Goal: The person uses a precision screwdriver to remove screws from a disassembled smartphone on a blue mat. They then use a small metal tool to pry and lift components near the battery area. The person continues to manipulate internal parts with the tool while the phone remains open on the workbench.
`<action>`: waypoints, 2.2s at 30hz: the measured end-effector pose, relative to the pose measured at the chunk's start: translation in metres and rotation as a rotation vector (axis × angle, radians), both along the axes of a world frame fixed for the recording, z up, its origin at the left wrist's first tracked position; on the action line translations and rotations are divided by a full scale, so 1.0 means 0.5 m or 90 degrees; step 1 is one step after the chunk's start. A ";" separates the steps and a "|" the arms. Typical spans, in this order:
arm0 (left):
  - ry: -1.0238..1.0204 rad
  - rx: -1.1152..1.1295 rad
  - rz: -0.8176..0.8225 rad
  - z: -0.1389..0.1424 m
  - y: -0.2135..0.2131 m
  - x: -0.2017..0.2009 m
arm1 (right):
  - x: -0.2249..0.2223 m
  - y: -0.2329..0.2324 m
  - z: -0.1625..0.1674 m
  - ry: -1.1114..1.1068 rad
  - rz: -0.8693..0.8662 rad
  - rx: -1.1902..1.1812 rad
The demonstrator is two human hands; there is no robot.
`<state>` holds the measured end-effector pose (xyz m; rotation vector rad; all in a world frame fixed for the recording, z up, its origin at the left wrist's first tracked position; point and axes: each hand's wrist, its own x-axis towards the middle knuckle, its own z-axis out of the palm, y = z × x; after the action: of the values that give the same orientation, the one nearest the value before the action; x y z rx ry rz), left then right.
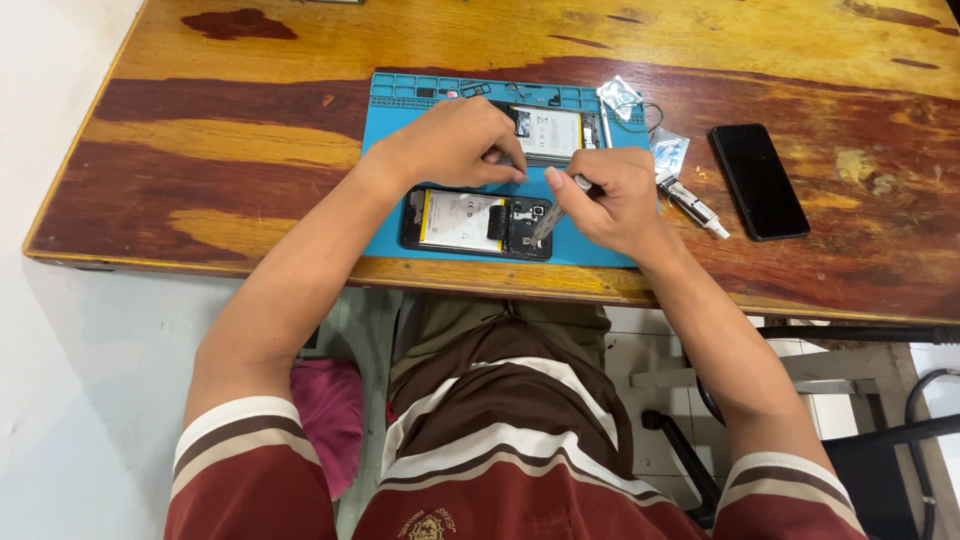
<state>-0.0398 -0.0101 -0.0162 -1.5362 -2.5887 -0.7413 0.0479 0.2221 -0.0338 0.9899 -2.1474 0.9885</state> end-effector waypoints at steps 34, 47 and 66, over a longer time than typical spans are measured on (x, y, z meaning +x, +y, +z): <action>-0.421 0.075 -0.239 -0.030 0.052 0.014 | 0.009 0.006 0.031 -0.069 0.172 0.036; -0.406 0.116 -0.329 -0.028 0.057 -0.009 | 0.009 0.022 0.032 -0.001 0.157 0.018; -0.374 0.167 -0.307 -0.020 0.040 -0.020 | 0.004 0.029 0.029 -0.021 0.138 -0.002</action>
<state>-0.0496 0.0098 -0.0262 -2.1224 -2.2926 -1.7275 0.0499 0.2367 -0.0191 1.2330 -2.0968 1.1155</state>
